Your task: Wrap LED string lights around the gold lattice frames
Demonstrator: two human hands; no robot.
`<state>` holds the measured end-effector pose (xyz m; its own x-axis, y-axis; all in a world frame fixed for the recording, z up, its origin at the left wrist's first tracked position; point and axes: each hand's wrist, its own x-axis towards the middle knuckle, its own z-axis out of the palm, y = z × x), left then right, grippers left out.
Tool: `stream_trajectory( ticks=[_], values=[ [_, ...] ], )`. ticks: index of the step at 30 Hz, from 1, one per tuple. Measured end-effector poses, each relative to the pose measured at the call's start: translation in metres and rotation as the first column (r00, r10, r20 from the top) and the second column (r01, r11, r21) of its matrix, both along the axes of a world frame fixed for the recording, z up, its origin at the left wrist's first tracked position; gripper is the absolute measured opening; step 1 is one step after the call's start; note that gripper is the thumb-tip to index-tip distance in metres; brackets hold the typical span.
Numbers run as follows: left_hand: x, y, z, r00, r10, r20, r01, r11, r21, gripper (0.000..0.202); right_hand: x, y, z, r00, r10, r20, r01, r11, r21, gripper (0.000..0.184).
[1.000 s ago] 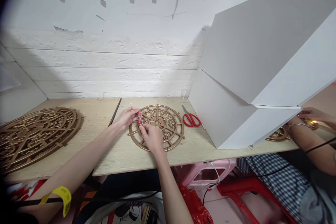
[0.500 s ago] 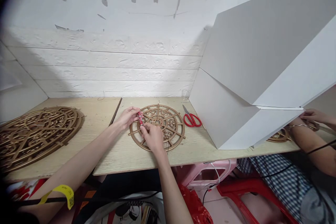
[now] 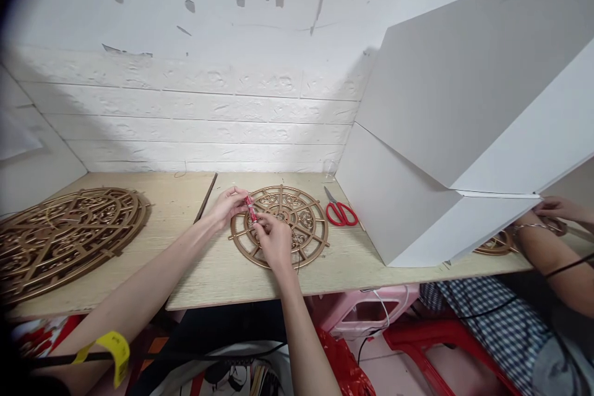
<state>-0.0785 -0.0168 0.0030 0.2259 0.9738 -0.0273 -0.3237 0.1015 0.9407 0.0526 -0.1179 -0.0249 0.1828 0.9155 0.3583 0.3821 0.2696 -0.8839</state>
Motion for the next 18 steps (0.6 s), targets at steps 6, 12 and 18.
stream_trajectory(
  ticks=[6,12,18],
  values=[
    [0.0004,-0.0014,0.0014,1.0,-0.007,0.008,0.007,1.0,-0.004,0.019,-0.0016,-0.0034,0.0035,0.99,0.052,-0.129,-0.053,0.999,0.0,0.026],
    [0.0006,-0.0004,-0.0013,1.0,-0.01,-0.029,0.011,1.0,0.021,0.019,-0.0005,-0.0024,0.0022,0.932,0.034,-0.36,-0.07,0.993,-0.09,0.029],
    [0.0019,0.0003,-0.0047,0.998,-0.002,-0.06,0.005,0.999,0.053,0.022,0.0027,0.0001,-0.0024,0.908,0.035,-0.417,-0.06,0.997,-0.047,0.021]
  ],
)
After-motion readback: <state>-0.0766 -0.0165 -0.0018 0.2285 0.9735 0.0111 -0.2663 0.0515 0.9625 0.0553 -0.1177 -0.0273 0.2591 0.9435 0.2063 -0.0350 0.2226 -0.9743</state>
